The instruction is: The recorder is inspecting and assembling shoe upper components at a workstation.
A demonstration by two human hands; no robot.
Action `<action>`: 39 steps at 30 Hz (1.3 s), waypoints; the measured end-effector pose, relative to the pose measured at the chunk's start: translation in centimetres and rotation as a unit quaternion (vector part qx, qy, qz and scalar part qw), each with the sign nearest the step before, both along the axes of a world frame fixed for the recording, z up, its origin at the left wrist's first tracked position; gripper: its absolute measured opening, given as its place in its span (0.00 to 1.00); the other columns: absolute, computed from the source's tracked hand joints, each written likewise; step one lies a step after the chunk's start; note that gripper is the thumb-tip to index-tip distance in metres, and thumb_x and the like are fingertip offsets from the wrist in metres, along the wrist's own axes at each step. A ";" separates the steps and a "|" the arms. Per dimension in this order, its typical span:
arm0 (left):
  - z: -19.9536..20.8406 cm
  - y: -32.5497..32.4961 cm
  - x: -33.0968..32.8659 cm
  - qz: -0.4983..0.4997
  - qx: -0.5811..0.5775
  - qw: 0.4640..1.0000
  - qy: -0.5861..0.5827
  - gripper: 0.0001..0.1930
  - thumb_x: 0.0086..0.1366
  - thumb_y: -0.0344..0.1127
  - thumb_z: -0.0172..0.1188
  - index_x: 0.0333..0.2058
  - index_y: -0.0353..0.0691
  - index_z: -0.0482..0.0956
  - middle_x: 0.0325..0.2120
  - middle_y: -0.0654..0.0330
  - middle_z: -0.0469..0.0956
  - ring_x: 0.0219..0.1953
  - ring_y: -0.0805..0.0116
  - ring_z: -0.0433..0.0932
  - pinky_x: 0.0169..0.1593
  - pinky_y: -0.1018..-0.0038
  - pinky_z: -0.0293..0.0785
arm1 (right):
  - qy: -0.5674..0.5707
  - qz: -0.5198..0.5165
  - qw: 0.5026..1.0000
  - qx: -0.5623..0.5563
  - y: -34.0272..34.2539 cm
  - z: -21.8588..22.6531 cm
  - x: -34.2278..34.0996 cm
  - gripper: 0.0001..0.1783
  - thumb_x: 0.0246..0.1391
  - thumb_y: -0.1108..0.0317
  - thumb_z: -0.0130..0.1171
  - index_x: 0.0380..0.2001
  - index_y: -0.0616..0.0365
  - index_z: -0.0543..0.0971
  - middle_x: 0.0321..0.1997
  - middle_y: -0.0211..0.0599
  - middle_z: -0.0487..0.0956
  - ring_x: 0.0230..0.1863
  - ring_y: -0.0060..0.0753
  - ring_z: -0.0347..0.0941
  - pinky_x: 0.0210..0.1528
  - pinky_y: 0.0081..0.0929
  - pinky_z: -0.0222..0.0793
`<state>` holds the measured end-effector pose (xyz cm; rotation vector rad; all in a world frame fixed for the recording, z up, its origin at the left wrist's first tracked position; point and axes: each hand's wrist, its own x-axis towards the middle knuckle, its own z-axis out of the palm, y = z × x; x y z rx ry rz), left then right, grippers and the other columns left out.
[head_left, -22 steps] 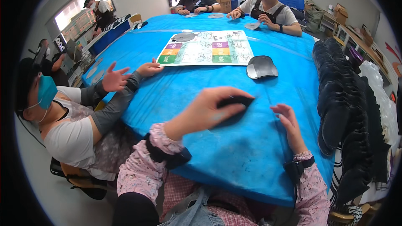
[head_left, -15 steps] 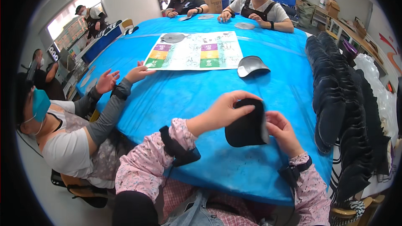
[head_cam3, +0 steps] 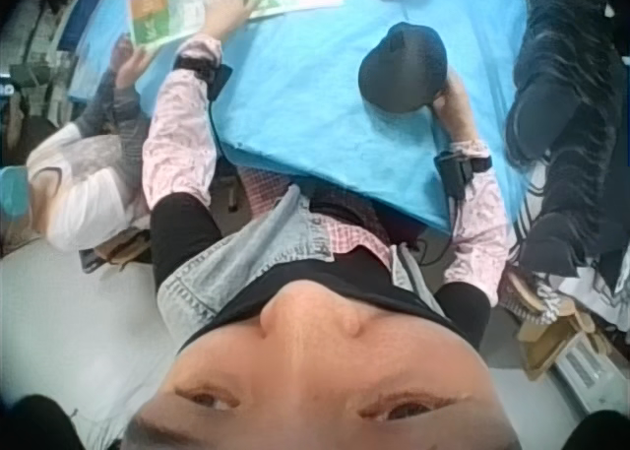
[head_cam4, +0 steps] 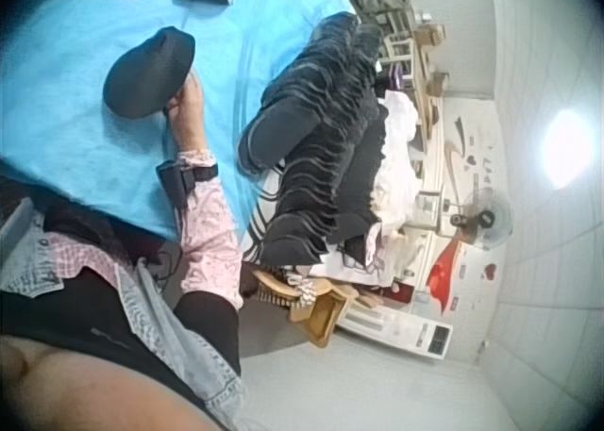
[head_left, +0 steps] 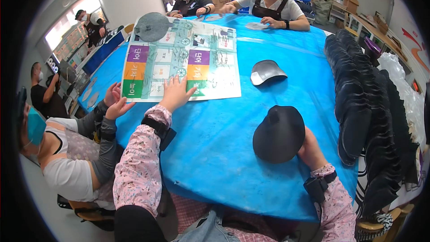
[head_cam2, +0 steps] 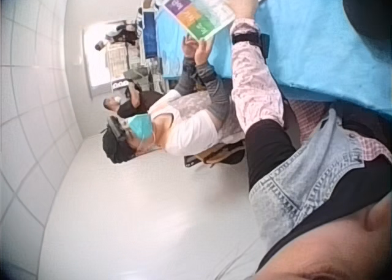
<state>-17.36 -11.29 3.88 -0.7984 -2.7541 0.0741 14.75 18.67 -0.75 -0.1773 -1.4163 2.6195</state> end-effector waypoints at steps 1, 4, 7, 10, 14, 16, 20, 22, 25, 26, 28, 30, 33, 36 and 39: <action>-0.2 -0.1 0.8 -0.002 -0.026 0.999 0.042 0.36 0.62 0.62 0.45 0.59 0.37 0.62 0.55 0.38 0.63 0.59 0.44 0.62 0.62 0.46 0.47 | 0.003 0.002 1.000 0.005 0.1 -0.1 0.0 0.21 0.62 0.61 0.44 0.55 0.60 0.66 0.48 0.35 0.76 0.45 0.24 0.75 0.44 0.22 0.74; 1.5 -1.0 3.0 0.012 -0.068 0.998 -0.010 0.37 0.63 0.62 0.44 0.59 0.37 0.61 0.50 0.40 0.69 0.53 0.49 0.68 0.59 0.46 0.52 | 0.003 0.004 1.000 0.013 0.1 0.0 0.0 0.21 0.62 0.62 0.44 0.54 0.61 0.67 0.48 0.35 0.75 0.45 0.24 0.75 0.45 0.22 0.73; 4.0 -1.8 6.4 0.024 -0.084 0.991 -0.099 0.37 0.62 0.62 0.45 0.58 0.34 0.61 0.39 0.41 0.76 0.44 0.50 0.76 0.51 0.54 0.65 | 0.003 -0.009 1.000 0.012 0.0 -0.4 0.1 0.20 0.62 0.62 0.44 0.53 0.62 0.68 0.48 0.36 0.76 0.45 0.24 0.75 0.46 0.22 0.72; 4.5 -3.4 8.6 0.014 -0.107 0.981 -0.160 0.32 0.62 0.61 0.47 0.50 0.35 0.71 0.28 0.45 0.79 0.37 0.53 0.79 0.39 0.61 0.73 | 0.000 -0.035 0.999 0.018 0.0 -0.2 0.2 0.20 0.62 0.61 0.44 0.52 0.62 0.69 0.48 0.36 0.76 0.46 0.26 0.74 0.49 0.23 0.70; 7.1 -4.8 8.3 -0.040 -0.091 0.969 -0.228 0.25 0.60 0.57 0.51 0.41 0.40 0.78 0.32 0.52 0.80 0.37 0.51 0.78 0.41 0.61 0.72 | -0.017 -0.092 0.994 -0.053 0.8 -0.1 0.7 0.21 0.61 0.58 0.44 0.50 0.61 0.72 0.48 0.37 0.76 0.48 0.29 0.73 0.52 0.27 0.67; 6.3 -4.9 5.6 -0.033 0.007 0.987 -0.154 0.26 0.59 0.53 0.54 0.48 0.39 0.74 0.42 0.49 0.77 0.43 0.52 0.75 0.48 0.62 0.69 | -0.018 -0.107 0.992 -0.060 1.7 -0.7 0.9 0.21 0.61 0.56 0.44 0.47 0.61 0.74 0.47 0.37 0.76 0.47 0.31 0.73 0.52 0.28 0.67; 1.9 -8.3 -1.4 -0.080 0.034 0.983 0.160 0.30 0.59 0.50 0.54 0.57 0.40 0.65 0.56 0.47 0.65 0.55 0.52 0.66 0.57 0.58 0.60 | 0.008 -0.109 0.992 -0.059 1.6 -1.3 0.4 0.20 0.61 0.57 0.44 0.45 0.61 0.74 0.46 0.38 0.77 0.47 0.32 0.73 0.52 0.28 0.67; 1.3 -6.9 -2.0 0.105 -0.027 0.964 0.241 0.35 0.60 0.51 0.53 0.62 0.42 0.56 0.63 0.47 0.53 0.63 0.52 0.54 0.62 0.52 0.50 | 0.000 -0.125 0.991 -0.042 2.0 -1.3 0.6 0.20 0.61 0.57 0.43 0.45 0.61 0.74 0.46 0.38 0.77 0.47 0.32 0.73 0.52 0.28 0.67; 0.6 -7.5 -3.3 0.161 0.010 0.979 0.122 0.36 0.60 0.50 0.54 0.62 0.41 0.55 0.62 0.49 0.55 0.64 0.52 0.54 0.60 0.50 0.53 | 0.004 -0.104 0.991 -0.082 1.5 -0.8 0.4 0.20 0.61 0.58 0.43 0.45 0.62 0.74 0.46 0.39 0.77 0.47 0.32 0.73 0.52 0.29 0.67; 0.4 -8.5 -4.0 0.164 0.030 0.985 0.053 0.35 0.59 0.50 0.54 0.62 0.41 0.56 0.61 0.50 0.58 0.62 0.53 0.58 0.58 0.51 0.58 | 0.006 -0.105 0.991 -0.084 1.2 -0.7 0.3 0.20 0.61 0.58 0.43 0.45 0.62 0.74 0.46 0.39 0.77 0.47 0.32 0.73 0.52 0.29 0.67; -0.8 -8.7 -4.2 0.105 0.008 0.990 0.096 0.30 0.56 0.46 0.60 0.55 0.40 0.64 0.41 0.56 0.75 0.43 0.56 0.75 0.45 0.59 0.70 | 0.005 -0.093 0.992 -0.086 1.3 -0.7 0.3 0.20 0.61 0.58 0.43 0.46 0.62 0.74 0.47 0.39 0.77 0.47 0.32 0.73 0.52 0.29 0.67; -1.6 -9.8 -4.4 0.058 -0.010 0.991 0.124 0.27 0.56 0.45 0.60 0.51 0.39 0.67 0.33 0.56 0.77 0.37 0.56 0.78 0.41 0.62 0.73 | 0.014 -0.101 0.992 -0.069 1.3 -0.9 0.3 0.20 0.62 0.58 0.43 0.46 0.62 0.74 0.47 0.39 0.76 0.47 0.32 0.73 0.52 0.29 0.67; -2.5 -9.7 -4.2 0.057 -0.037 0.991 0.114 0.22 0.57 0.43 0.59 0.48 0.40 0.70 0.30 0.57 0.78 0.32 0.56 0.79 0.34 0.63 0.75 | 0.013 -0.105 0.993 -0.046 1.0 -0.8 0.3 0.21 0.62 0.57 0.42 0.47 0.62 0.73 0.48 0.40 0.76 0.48 0.33 0.73 0.53 0.29 0.66; -1.9 -9.1 -3.8 0.030 -0.007 0.990 0.141 0.20 0.59 0.41 0.58 0.48 0.41 0.70 0.27 0.54 0.78 0.30 0.55 0.79 0.31 0.63 0.75 | 0.012 -0.093 0.995 -0.047 0.7 -0.1 0.4 0.22 0.62 0.56 0.41 0.48 0.62 0.73 0.49 0.40 0.76 0.49 0.32 0.73 0.54 0.29 0.66; -0.9 -8.1 -3.1 0.046 0.013 0.992 0.116 0.19 0.59 0.41 0.57 0.48 0.41 0.70 0.27 0.51 0.79 0.30 0.54 0.79 0.31 0.62 0.75 | 0.012 -0.084 0.995 -0.056 0.9 -0.2 0.4 0.22 0.62 0.56 0.41 0.49 0.62 0.72 0.49 0.40 0.75 0.49 0.32 0.72 0.54 0.29 0.66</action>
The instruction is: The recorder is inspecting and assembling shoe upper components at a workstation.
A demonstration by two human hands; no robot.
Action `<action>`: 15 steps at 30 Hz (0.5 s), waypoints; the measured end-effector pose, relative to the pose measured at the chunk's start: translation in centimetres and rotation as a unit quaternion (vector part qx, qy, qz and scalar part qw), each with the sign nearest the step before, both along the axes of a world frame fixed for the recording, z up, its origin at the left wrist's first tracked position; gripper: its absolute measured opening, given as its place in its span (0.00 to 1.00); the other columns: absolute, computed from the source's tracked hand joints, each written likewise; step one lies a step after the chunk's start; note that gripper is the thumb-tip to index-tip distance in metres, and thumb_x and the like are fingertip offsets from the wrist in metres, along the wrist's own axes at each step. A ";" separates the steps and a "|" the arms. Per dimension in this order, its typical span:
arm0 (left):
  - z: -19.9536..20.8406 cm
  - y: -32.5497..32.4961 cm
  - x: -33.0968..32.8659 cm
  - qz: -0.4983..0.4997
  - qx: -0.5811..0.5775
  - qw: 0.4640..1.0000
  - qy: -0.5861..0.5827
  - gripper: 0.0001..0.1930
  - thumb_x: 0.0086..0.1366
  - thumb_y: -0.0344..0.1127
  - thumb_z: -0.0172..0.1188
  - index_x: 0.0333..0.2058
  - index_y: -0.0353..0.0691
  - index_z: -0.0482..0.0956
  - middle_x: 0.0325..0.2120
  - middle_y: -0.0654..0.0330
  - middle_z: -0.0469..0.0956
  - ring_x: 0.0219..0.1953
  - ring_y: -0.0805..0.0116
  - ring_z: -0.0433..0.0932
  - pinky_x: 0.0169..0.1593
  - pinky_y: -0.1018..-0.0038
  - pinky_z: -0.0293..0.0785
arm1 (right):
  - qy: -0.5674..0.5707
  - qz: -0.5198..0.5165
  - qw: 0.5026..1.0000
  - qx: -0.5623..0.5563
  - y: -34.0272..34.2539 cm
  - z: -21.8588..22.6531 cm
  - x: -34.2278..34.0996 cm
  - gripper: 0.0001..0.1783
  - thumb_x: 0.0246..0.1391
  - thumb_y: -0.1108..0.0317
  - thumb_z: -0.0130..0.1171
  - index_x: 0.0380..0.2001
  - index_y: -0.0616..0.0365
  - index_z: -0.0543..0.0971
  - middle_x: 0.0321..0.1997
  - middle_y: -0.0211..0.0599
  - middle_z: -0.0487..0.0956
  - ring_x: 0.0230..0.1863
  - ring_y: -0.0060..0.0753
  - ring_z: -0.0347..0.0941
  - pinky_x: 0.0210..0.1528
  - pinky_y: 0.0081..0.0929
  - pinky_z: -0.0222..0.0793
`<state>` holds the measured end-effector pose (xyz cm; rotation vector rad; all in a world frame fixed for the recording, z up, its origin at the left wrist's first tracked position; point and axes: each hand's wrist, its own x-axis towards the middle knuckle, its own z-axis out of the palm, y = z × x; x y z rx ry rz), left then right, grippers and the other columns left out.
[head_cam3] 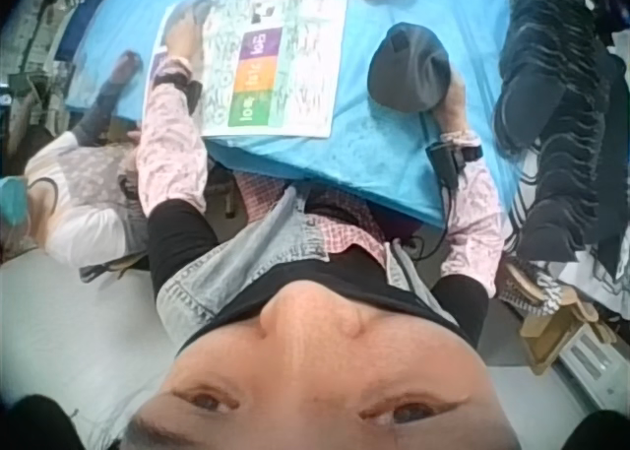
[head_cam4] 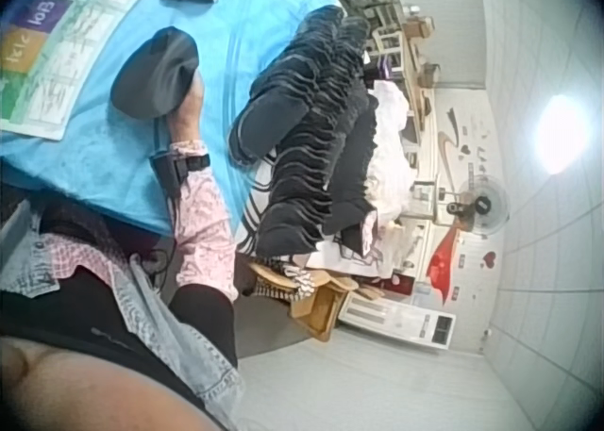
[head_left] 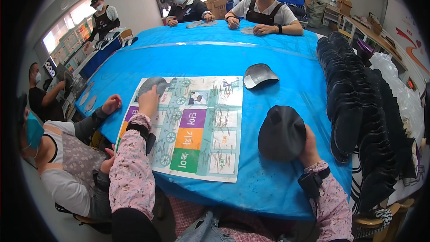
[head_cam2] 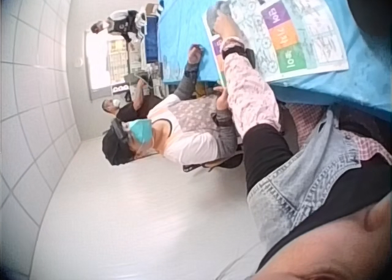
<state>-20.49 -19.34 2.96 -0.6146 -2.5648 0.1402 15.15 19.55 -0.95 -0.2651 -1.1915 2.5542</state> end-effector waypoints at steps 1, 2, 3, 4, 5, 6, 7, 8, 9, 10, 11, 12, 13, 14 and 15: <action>0.6 0.2 0.2 -0.001 0.001 1.000 0.000 0.19 0.59 0.41 0.57 0.48 0.41 0.70 0.27 0.51 0.79 0.30 0.54 0.79 0.31 0.62 0.75 | -0.001 0.001 1.000 -0.005 0.1 -0.1 0.0 0.23 0.62 0.56 0.41 0.49 0.62 0.72 0.50 0.40 0.75 0.49 0.32 0.72 0.54 0.29 0.66; 1.2 0.5 0.2 0.001 0.019 1.000 -0.008 0.19 0.60 0.39 0.56 0.48 0.40 0.70 0.27 0.49 0.79 0.31 0.53 0.79 0.32 0.62 0.75 | -0.001 0.000 1.000 -0.005 0.1 -0.1 0.1 0.23 0.62 0.56 0.41 0.49 0.62 0.72 0.50 0.40 0.75 0.49 0.32 0.72 0.54 0.29 0.66; 1.7 0.6 0.2 0.006 0.037 0.999 -0.016 0.18 0.61 0.38 0.54 0.49 0.39 0.70 0.27 0.48 0.79 0.32 0.52 0.79 0.33 0.62 0.75 | -0.004 -0.001 1.000 -0.002 0.1 0.0 0.0 0.23 0.62 0.56 0.41 0.49 0.62 0.72 0.50 0.40 0.75 0.49 0.32 0.72 0.54 0.29 0.66; 2.0 0.7 0.4 0.008 0.037 0.999 -0.015 0.18 0.61 0.38 0.54 0.49 0.39 0.70 0.27 0.48 0.79 0.32 0.52 0.79 0.33 0.62 0.75 | -0.007 -0.001 1.000 0.001 0.0 0.0 -0.1 0.23 0.62 0.56 0.41 0.49 0.63 0.72 0.50 0.40 0.75 0.49 0.32 0.72 0.54 0.29 0.66; 2.3 0.9 0.6 -0.024 0.095 0.995 -0.017 0.18 0.62 0.38 0.54 0.50 0.39 0.70 0.29 0.49 0.79 0.32 0.54 0.79 0.34 0.65 0.75 | -0.006 0.002 1.000 0.001 0.0 0.0 -0.2 0.23 0.62 0.56 0.41 0.49 0.63 0.72 0.50 0.40 0.75 0.49 0.32 0.72 0.54 0.29 0.66; 2.8 0.7 0.7 -0.054 0.151 0.987 -0.018 0.19 0.63 0.39 0.53 0.51 0.38 0.70 0.30 0.49 0.80 0.33 0.57 0.80 0.36 0.67 0.75 | 0.002 0.005 1.000 0.000 -0.3 0.0 -0.4 0.23 0.62 0.56 0.41 0.49 0.62 0.72 0.49 0.40 0.75 0.49 0.32 0.72 0.54 0.29 0.66; 3.4 0.9 0.6 -0.048 0.150 0.987 -0.012 0.19 0.63 0.39 0.53 0.51 0.38 0.70 0.30 0.49 0.80 0.33 0.57 0.80 0.36 0.67 0.75 | 0.011 0.010 1.000 -0.001 -0.5 0.0 -0.7 0.23 0.62 0.56 0.42 0.49 0.62 0.72 0.49 0.40 0.75 0.49 0.32 0.72 0.54 0.29 0.66; 3.6 1.3 0.5 -0.132 0.290 0.938 -0.138 0.19 0.65 0.41 0.52 0.51 0.38 0.70 0.33 0.52 0.80 0.35 0.61 0.80 0.37 0.69 0.75 | 0.013 0.017 1.000 -0.002 -0.9 0.0 -1.0 0.23 0.62 0.56 0.42 0.49 0.62 0.72 0.49 0.40 0.75 0.49 0.32 0.72 0.54 0.29 0.66; 3.7 1.5 0.6 -0.210 0.417 0.847 -0.255 0.20 0.66 0.43 0.50 0.52 0.38 0.70 0.37 0.54 0.79 0.36 0.66 0.79 0.39 0.72 0.75 | 0.013 0.018 1.000 -0.011 -1.4 0.1 -1.4 0.22 0.61 0.56 0.42 0.49 0.62 0.72 0.49 0.40 0.75 0.50 0.32 0.72 0.55 0.29 0.65; 4.4 5.5 3.4 -0.194 0.472 0.784 -0.354 0.22 0.67 0.45 0.50 0.53 0.37 0.69 0.39 0.57 0.78 0.38 0.69 0.78 0.40 0.73 0.75 | 0.001 -0.003 1.000 -0.012 -0.3 -0.4 -0.9 0.22 0.61 0.56 0.42 0.49 0.62 0.72 0.49 0.39 0.75 0.50 0.32 0.72 0.55 0.29 0.65; 6.0 9.7 7.2 -0.178 0.517 0.707 -0.449 0.23 0.67 0.48 0.49 0.53 0.37 0.69 0.41 0.59 0.77 0.39 0.72 0.77 0.41 0.74 0.75 | -0.006 -0.019 1.000 -0.002 1.0 -0.7 0.1 0.22 0.61 0.56 0.42 0.49 0.62 0.72 0.49 0.39 0.75 0.50 0.32 0.72 0.55 0.29 0.65; 7.4 10.0 8.8 -0.192 0.519 0.680 -0.481 0.22 0.68 0.48 0.48 0.53 0.37 0.69 0.41 0.59 0.76 0.40 0.71 0.77 0.42 0.73 0.75 | 0.011 -0.012 1.000 -0.008 1.0 -0.9 -0.1 0.22 0.61 0.56 0.42 0.49 0.62 0.72 0.49 0.39 0.75 0.50 0.32 0.72 0.55 0.30 0.65; 7.8 10.4 9.5 -0.206 0.519 0.649 -0.516 0.22 0.68 0.48 0.47 0.52 0.38 0.69 0.42 0.59 0.76 0.41 0.70 0.77 0.42 0.73 0.75 | 0.023 -0.006 1.000 -0.014 0.9 -1.1 -0.4 0.22 0.61 0.56 0.42 0.49 0.61 0.72 0.49 0.39 0.76 0.50 0.33 0.72 0.55 0.30 0.65; 7.8 11.0 10.4 -0.222 0.534 0.602 -0.551 0.22 0.68 0.48 0.46 0.52 0.38 0.69 0.41 0.59 0.76 0.42 0.69 0.77 0.43 0.72 0.75 | 0.025 0.002 1.000 -0.014 0.9 -1.0 -0.4 0.22 0.61 0.56 0.42 0.49 0.61 0.72 0.49 0.39 0.76 0.50 0.33 0.72 0.55 0.30 0.65; 8.0 11.7 11.3 -0.240 0.546 0.553 -0.582 0.21 0.68 0.48 0.46 0.51 0.39 0.69 0.40 0.59 0.76 0.42 0.68 0.77 0.43 0.72 0.75 | 0.042 -0.018 0.999 -0.029 1.0 -0.4 -0.4 0.23 0.61 0.55 0.41 0.49 0.61 0.72 0.49 0.39 0.75 0.50 0.34 0.72 0.55 0.31 0.65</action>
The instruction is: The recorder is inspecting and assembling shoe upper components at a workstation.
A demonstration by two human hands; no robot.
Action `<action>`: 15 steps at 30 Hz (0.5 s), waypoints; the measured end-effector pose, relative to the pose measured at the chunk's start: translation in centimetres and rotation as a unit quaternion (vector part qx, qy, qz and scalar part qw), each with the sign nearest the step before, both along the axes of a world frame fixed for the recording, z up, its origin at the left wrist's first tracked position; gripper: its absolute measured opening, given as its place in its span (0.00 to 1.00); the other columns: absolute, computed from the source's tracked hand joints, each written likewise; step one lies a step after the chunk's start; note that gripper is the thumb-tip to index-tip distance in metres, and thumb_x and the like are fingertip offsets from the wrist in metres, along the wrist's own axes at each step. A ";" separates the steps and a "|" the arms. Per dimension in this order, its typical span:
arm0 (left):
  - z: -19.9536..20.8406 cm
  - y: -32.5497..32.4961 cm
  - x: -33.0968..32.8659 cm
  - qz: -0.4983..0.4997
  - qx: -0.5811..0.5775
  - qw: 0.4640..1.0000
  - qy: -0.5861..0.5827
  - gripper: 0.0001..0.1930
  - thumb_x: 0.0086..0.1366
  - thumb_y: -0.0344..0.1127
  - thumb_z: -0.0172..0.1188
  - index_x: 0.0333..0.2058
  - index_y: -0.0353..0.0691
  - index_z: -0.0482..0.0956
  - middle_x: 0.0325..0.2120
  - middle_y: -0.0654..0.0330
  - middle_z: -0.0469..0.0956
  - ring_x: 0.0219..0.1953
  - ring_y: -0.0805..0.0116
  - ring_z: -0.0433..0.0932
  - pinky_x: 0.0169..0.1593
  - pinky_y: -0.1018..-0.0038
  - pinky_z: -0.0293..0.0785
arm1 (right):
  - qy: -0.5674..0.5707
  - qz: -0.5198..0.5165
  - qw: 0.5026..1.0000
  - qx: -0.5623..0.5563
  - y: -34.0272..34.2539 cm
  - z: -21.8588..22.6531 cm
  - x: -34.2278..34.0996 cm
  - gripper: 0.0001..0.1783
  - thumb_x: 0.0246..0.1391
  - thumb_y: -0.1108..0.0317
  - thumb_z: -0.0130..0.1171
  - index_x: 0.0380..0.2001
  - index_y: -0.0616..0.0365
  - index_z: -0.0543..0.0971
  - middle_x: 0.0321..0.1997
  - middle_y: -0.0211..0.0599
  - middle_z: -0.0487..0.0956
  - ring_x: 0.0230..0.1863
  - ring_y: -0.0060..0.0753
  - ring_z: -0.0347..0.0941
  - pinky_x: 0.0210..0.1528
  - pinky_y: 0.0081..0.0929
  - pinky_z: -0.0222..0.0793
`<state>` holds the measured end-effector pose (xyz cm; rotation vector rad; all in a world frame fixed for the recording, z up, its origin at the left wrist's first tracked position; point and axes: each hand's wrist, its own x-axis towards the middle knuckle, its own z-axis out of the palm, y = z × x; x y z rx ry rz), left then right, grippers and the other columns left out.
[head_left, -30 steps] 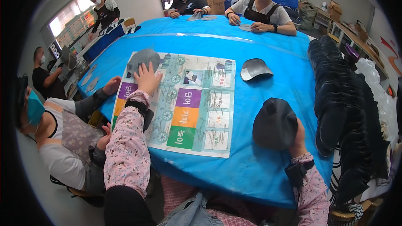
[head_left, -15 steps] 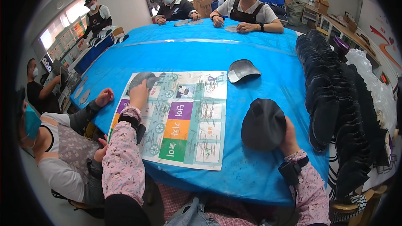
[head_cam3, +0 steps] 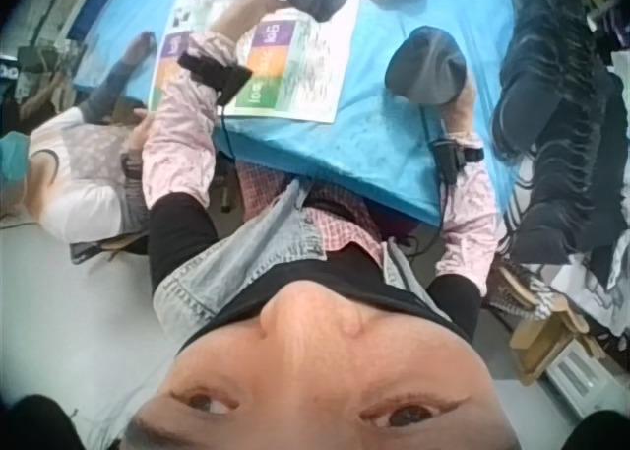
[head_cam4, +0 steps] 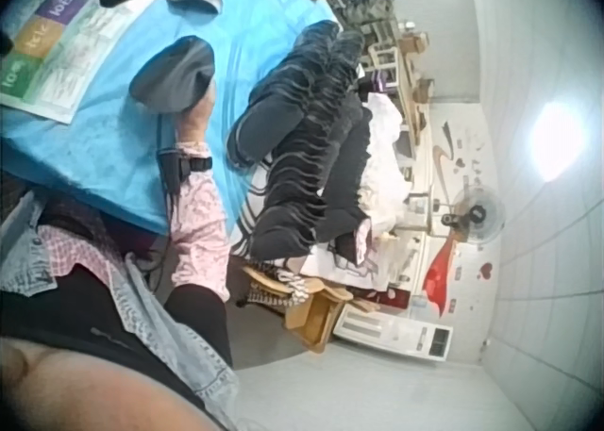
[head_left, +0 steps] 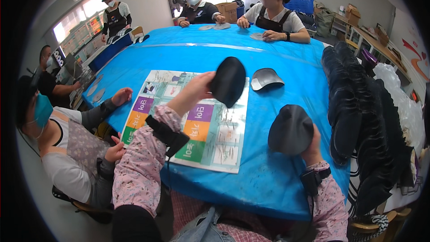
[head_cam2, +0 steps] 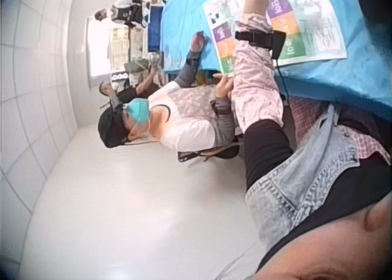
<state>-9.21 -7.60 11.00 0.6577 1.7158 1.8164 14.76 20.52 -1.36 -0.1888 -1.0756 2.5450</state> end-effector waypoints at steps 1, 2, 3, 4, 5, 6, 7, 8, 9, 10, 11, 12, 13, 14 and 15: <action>0.2 1.0 1.1 -0.016 -0.003 0.999 -0.045 0.21 0.69 0.48 0.45 0.52 0.40 0.68 0.42 0.59 0.76 0.43 0.68 0.77 0.46 0.70 0.74 | 0.013 -0.023 1.000 -0.014 0.3 0.5 0.2 0.23 0.61 0.55 0.40 0.49 0.61 0.72 0.49 0.39 0.75 0.50 0.35 0.72 0.55 0.31 0.65; 0.3 2.1 2.3 -0.033 -0.006 0.995 -0.090 0.21 0.69 0.49 0.44 0.53 0.41 0.68 0.44 0.59 0.75 0.45 0.67 0.76 0.49 0.67 0.72 | 0.029 -0.052 0.998 0.004 0.9 1.1 0.5 0.24 0.62 0.55 0.39 0.50 0.61 0.72 0.50 0.40 0.75 0.51 0.36 0.71 0.55 0.33 0.65; 0.2 3.1 3.5 -0.058 0.000 0.995 -0.078 0.22 0.68 0.49 0.45 0.53 0.41 0.68 0.45 0.59 0.75 0.45 0.67 0.76 0.50 0.68 0.72 | 0.044 -0.075 0.996 0.002 1.9 1.8 1.1 0.24 0.62 0.55 0.38 0.50 0.61 0.71 0.51 0.40 0.74 0.51 0.36 0.71 0.55 0.33 0.65; -0.1 4.1 4.6 -0.084 0.006 0.994 -0.066 0.22 0.68 0.50 0.45 0.53 0.41 0.68 0.46 0.59 0.75 0.46 0.68 0.76 0.50 0.68 0.71 | 0.059 -0.099 0.993 -0.001 2.9 2.5 1.5 0.24 0.62 0.56 0.38 0.51 0.61 0.71 0.52 0.40 0.74 0.52 0.37 0.71 0.55 0.33 0.65; -0.4 5.3 5.7 -0.076 -0.009 0.997 -0.025 0.24 0.67 0.51 0.47 0.54 0.41 0.67 0.46 0.58 0.74 0.46 0.69 0.76 0.51 0.70 0.70 | 0.098 -0.102 0.990 -0.006 3.9 2.9 2.1 0.23 0.62 0.56 0.38 0.51 0.60 0.71 0.51 0.41 0.74 0.51 0.37 0.71 0.55 0.34 0.66; -0.8 6.2 6.3 -0.074 -0.011 0.997 -0.025 0.24 0.67 0.51 0.47 0.54 0.41 0.67 0.46 0.58 0.74 0.46 0.69 0.76 0.51 0.70 0.70 | 0.137 -0.102 0.985 -0.015 4.5 3.2 2.2 0.22 0.63 0.57 0.38 0.51 0.60 0.71 0.51 0.42 0.74 0.51 0.38 0.71 0.55 0.34 0.66; -1.1 7.4 7.0 -0.078 -0.028 0.993 0.088 0.25 0.65 0.48 0.50 0.56 0.39 0.65 0.48 0.57 0.73 0.48 0.66 0.74 0.52 0.71 0.69 | 0.146 -0.125 0.981 -0.015 4.6 4.0 2.4 0.21 0.63 0.59 0.39 0.52 0.60 0.70 0.51 0.42 0.73 0.52 0.37 0.70 0.55 0.33 0.66; -1.5 8.5 7.6 -0.082 -0.044 0.976 0.199 0.28 0.64 0.46 0.54 0.57 0.36 0.63 0.49 0.56 0.72 0.50 0.64 0.72 0.53 0.71 0.67 | 0.144 -0.128 0.981 -0.014 5.1 4.1 2.5 0.21 0.63 0.59 0.39 0.52 0.60 0.70 0.51 0.42 0.73 0.52 0.37 0.70 0.55 0.33 0.66; -1.3 9.7 8.7 -0.094 -0.053 0.963 0.245 0.28 0.63 0.45 0.54 0.57 0.34 0.62 0.50 0.53 0.71 0.52 0.61 0.71 0.54 0.71 0.66 | 0.155 -0.163 0.974 0.012 6.0 4.0 2.8 0.21 0.62 0.59 0.39 0.52 0.60 0.70 0.52 0.41 0.73 0.52 0.37 0.71 0.54 0.34 0.67; -1.2 10.5 9.7 -0.102 -0.063 0.949 0.292 0.29 0.63 0.43 0.55 0.58 0.32 0.61 0.51 0.49 0.70 0.53 0.59 0.70 0.56 0.70 0.65 | 0.167 -0.194 0.966 0.037 6.0 4.5 2.8 0.21 0.62 0.60 0.40 0.52 0.60 0.69 0.52 0.40 0.73 0.51 0.38 0.71 0.54 0.35 0.68; -2.5 11.8 10.1 -0.099 -0.037 0.915 0.390 0.29 0.63 0.44 0.55 0.58 0.34 0.61 0.54 0.46 0.67 0.57 0.53 0.66 0.59 0.68 0.61 | 0.205 -0.179 0.962 0.027 6.0 5.0 3.2 0.20 0.63 0.61 0.41 0.51 0.61 0.70 0.49 0.41 0.73 0.51 0.34 0.70 0.54 0.32 0.67; -3.3 12.9 10.6 -0.122 -0.031 0.889 0.440 0.29 0.62 0.44 0.55 0.58 0.38 0.62 0.56 0.46 0.64 0.59 0.52 0.63 0.61 0.64 0.57 | 0.206 -0.182 0.961 0.026 5.9 5.0 3.1 0.20 0.63 0.61 0.41 0.51 0.61 0.70 0.49 0.41 0.73 0.51 0.34 0.70 0.54 0.32 0.67; -3.6 14.2 11.4 -0.127 -0.068 0.849 0.509 0.28 0.62 0.44 0.55 0.58 0.41 0.63 0.57 0.46 0.62 0.60 0.52 0.61 0.62 0.62 0.56 | 0.183 -0.248 0.942 0.135 6.1 5.1 3.4 0.19 0.62 0.63 0.42 0.51 0.61 0.70 0.49 0.41 0.73 0.50 0.33 0.71 0.53 0.31 0.68; -3.9 15.4 12.3 -0.130 -0.104 0.801 0.575 0.27 0.61 0.44 0.55 0.58 0.43 0.64 0.59 0.46 0.60 0.62 0.52 0.58 0.63 0.60 0.54 | 0.156 -0.311 0.906 0.243 6.3 5.3 3.7 0.18 0.62 0.64 0.43 0.50 0.61 0.70 0.49 0.41 0.73 0.49 0.32 0.71 0.52 0.31 0.68; -4.8 16.7 13.1 -0.109 -0.125 0.743 0.649 0.27 0.60 0.44 0.57 0.57 0.46 0.65 0.59 0.45 0.58 0.63 0.50 0.55 0.64 0.51 0.47 | 0.172 -0.307 0.905 0.239 6.8 5.0 4.0 0.16 0.61 0.68 0.46 0.50 0.62 0.70 0.48 0.40 0.74 0.47 0.31 0.72 0.50 0.28 0.69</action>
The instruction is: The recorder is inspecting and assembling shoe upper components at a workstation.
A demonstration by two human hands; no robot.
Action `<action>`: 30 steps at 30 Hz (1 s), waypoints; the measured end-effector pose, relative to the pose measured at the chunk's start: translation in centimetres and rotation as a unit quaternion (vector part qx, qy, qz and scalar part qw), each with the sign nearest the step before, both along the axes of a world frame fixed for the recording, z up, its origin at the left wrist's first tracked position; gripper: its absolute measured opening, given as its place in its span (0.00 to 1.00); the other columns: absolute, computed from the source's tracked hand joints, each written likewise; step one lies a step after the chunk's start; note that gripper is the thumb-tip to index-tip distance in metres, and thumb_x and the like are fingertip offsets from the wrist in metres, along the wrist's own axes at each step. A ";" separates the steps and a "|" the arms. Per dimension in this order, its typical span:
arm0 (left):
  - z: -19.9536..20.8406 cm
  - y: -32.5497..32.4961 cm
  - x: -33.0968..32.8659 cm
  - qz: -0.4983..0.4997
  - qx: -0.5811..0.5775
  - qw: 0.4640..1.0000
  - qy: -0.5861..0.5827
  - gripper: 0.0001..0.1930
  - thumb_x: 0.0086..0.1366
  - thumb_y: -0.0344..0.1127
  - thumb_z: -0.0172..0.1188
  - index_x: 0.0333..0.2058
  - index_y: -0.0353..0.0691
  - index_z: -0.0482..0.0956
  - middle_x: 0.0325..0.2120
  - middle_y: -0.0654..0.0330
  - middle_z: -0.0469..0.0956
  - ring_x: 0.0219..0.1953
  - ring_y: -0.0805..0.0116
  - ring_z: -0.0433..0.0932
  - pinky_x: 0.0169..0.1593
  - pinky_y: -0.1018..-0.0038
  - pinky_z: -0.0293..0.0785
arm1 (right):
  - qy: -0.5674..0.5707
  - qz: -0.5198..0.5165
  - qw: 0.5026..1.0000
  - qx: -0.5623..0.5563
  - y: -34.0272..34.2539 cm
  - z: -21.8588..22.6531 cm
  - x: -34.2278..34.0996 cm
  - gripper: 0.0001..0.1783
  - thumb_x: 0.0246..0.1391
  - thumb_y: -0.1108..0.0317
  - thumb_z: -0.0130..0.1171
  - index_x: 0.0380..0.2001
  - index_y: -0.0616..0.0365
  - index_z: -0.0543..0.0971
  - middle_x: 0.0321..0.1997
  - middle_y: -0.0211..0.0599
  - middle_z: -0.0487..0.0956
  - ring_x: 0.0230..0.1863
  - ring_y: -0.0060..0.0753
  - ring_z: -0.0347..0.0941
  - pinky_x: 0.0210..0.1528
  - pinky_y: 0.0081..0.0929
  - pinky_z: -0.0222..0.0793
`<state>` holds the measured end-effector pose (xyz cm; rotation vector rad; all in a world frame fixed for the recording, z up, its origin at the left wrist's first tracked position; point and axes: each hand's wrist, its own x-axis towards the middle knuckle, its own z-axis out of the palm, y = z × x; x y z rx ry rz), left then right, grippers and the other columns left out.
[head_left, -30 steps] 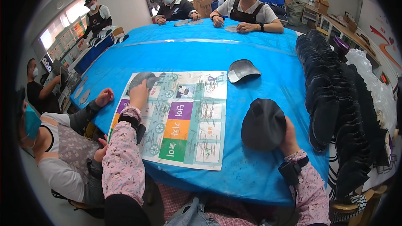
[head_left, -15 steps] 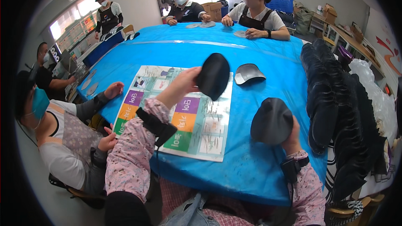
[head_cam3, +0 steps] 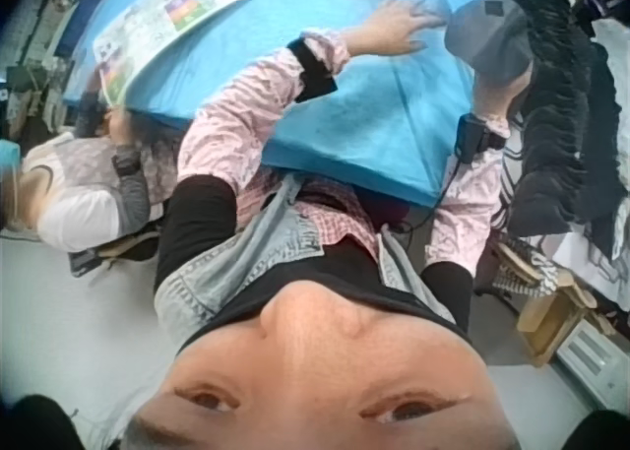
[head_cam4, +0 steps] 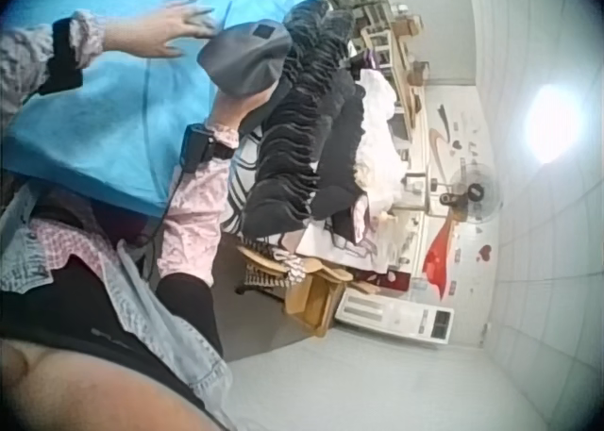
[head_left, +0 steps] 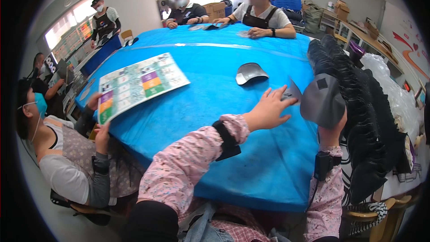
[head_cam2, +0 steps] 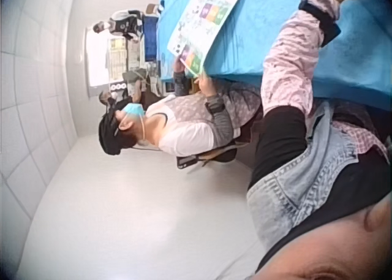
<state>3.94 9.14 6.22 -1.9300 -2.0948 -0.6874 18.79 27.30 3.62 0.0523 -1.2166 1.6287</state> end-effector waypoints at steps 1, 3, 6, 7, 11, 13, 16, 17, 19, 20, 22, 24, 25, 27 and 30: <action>-0.9 0.9 0.3 -0.007 0.002 1.000 -0.001 0.27 0.60 0.44 0.57 0.57 0.46 0.65 0.59 0.45 0.58 0.63 0.50 0.55 0.64 0.51 0.47 | 0.084 0.176 0.970 -0.146 -0.7 1.0 0.3 0.15 0.60 0.70 0.48 0.49 0.63 0.70 0.47 0.39 0.74 0.46 0.30 0.72 0.49 0.27 0.69; -3.0 2.3 0.2 0.023 -0.044 0.996 0.073 0.27 0.59 0.46 0.58 0.56 0.46 0.67 0.58 0.44 0.58 0.62 0.51 0.55 0.64 0.49 0.44 | 0.013 0.027 1.000 -0.009 -1.3 0.4 -0.3 0.16 0.60 0.69 0.48 0.50 0.64 0.70 0.48 0.39 0.74 0.47 0.30 0.72 0.49 0.26 0.69; -4.6 3.5 0.3 -0.002 -0.066 0.992 0.106 0.25 0.59 0.50 0.56 0.52 0.44 0.70 0.50 0.46 0.66 0.53 0.51 0.65 0.63 0.48 0.46 | -0.012 0.020 1.000 0.018 -1.2 0.2 0.1 0.22 0.64 0.58 0.37 0.52 0.59 0.69 0.53 0.39 0.72 0.53 0.36 0.70 0.55 0.34 0.68; -4.5 3.6 0.4 -0.014 -0.088 0.993 0.077 0.26 0.59 0.50 0.55 0.52 0.43 0.71 0.49 0.46 0.67 0.51 0.51 0.67 0.62 0.49 0.47 | -0.041 -0.042 0.995 0.079 -1.6 0.3 0.2 0.22 0.64 0.58 0.36 0.53 0.59 0.69 0.53 0.39 0.72 0.53 0.35 0.70 0.55 0.33 0.68; -2.9 3.3 0.2 -0.014 -0.129 0.991 -0.024 0.27 0.60 0.50 0.53 0.53 0.40 0.69 0.45 0.47 0.70 0.47 0.49 0.69 0.59 0.50 0.52 | 0.024 0.086 0.995 -0.049 -2.1 0.5 -0.1 0.20 0.64 0.60 0.38 0.52 0.60 0.69 0.52 0.39 0.73 0.52 0.32 0.71 0.52 0.31 0.70; -2.2 3.4 0.7 -0.009 0.045 0.996 -0.083 0.26 0.61 0.45 0.52 0.55 0.39 0.66 0.42 0.47 0.70 0.45 0.47 0.70 0.54 0.55 0.61 | 0.010 0.065 0.998 -0.010 -1.2 -0.2 -0.1 0.19 0.64 0.61 0.38 0.51 0.60 0.69 0.51 0.38 0.73 0.51 0.31 0.72 0.51 0.30 0.70; -2.3 2.0 0.3 0.036 0.053 0.975 -0.214 0.25 0.60 0.39 0.54 0.56 0.44 0.65 0.41 0.49 0.70 0.41 0.51 0.72 0.45 0.61 0.69 | -0.031 0.004 0.997 0.077 -1.7 -0.3 -0.1 0.19 0.64 0.61 0.38 0.50 0.60 0.70 0.50 0.37 0.73 0.49 0.31 0.72 0.50 0.29 0.71; -2.4 1.8 0.0 0.034 0.046 0.959 -0.276 0.25 0.59 0.38 0.55 0.56 0.46 0.65 0.41 0.49 0.70 0.40 0.53 0.73 0.43 0.62 0.70 | -0.058 -0.039 0.989 0.127 -2.0 -0.2 -0.2 0.19 0.64 0.61 0.38 0.50 0.60 0.70 0.49 0.37 0.74 0.49 0.31 0.72 0.49 0.29 0.71; -3.3 1.3 -0.7 -0.008 0.064 0.951 -0.302 0.22 0.57 0.40 0.57 0.52 0.47 0.71 0.38 0.50 0.71 0.38 0.55 0.73 0.43 0.61 0.70 | -0.066 -0.019 0.992 0.105 -2.1 -0.3 -0.2 0.18 0.64 0.62 0.39 0.50 0.60 0.70 0.49 0.37 0.74 0.49 0.31 0.72 0.49 0.29 0.71; -3.8 1.1 -0.9 -0.024 0.036 0.971 -0.236 0.20 0.57 0.40 0.57 0.49 0.46 0.73 0.38 0.51 0.71 0.39 0.56 0.73 0.43 0.62 0.69 | -0.076 -0.001 0.994 0.083 -2.2 -0.2 -0.3 0.18 0.64 0.62 0.39 0.50 0.60 0.70 0.49 0.38 0.74 0.49 0.31 0.72 0.50 0.29 0.71; -4.4 1.0 -0.9 -0.040 0.008 0.984 -0.171 0.18 0.57 0.40 0.57 0.47 0.45 0.75 0.38 0.52 0.72 0.40 0.56 0.72 0.44 0.63 0.69 | -0.049 0.074 0.996 -0.008 -2.5 -0.3 -0.4 0.18 0.64 0.62 0.39 0.49 0.60 0.70 0.49 0.38 0.74 0.49 0.31 0.73 0.49 0.28 0.71; -5.0 1.3 -0.5 -0.046 0.040 0.995 -0.082 0.16 0.57 0.42 0.57 0.44 0.45 0.77 0.42 0.54 0.73 0.44 0.56 0.71 0.47 0.63 0.67 | -0.020 0.149 0.984 -0.099 -2.8 -0.3 -0.4 0.19 0.64 0.61 0.39 0.49 0.61 0.70 0.49 0.39 0.74 0.49 0.31 0.73 0.49 0.28 0.71; -5.2 1.4 -0.5 -0.044 0.040 0.995 -0.082 0.16 0.57 0.42 0.57 0.44 0.45 0.77 0.42 0.54 0.73 0.44 0.56 0.71 0.47 0.63 0.67 | -0.079 0.034 0.995 0.051 -2.9 -0.3 -0.4 0.18 0.64 0.62 0.40 0.49 0.61 0.70 0.49 0.39 0.74 0.49 0.31 0.73 0.49 0.28 0.72; -5.3 1.8 -0.4 -0.114 0.023 0.991 -0.072 0.18 0.56 0.44 0.57 0.45 0.47 0.76 0.46 0.54 0.72 0.47 0.54 0.68 0.50 0.61 0.64 | -0.133 -0.082 0.967 0.202 -2.7 -0.4 -0.3 0.17 0.63 0.63 0.41 0.49 0.62 0.70 0.49 0.39 0.74 0.49 0.31 0.73 0.49 0.27 0.72; -5.6 1.9 0.9 -0.143 0.018 0.986 -0.083 0.20 0.57 0.47 0.57 0.47 0.46 0.75 0.45 0.54 0.72 0.48 0.53 0.68 0.50 0.61 0.64 | -0.055 0.097 0.994 -0.003 -2.2 -0.4 0.2 0.16 0.62 0.67 0.44 0.49 0.63 0.70 0.49 0.39 0.74 0.49 0.31 0.73 0.49 0.27 0.72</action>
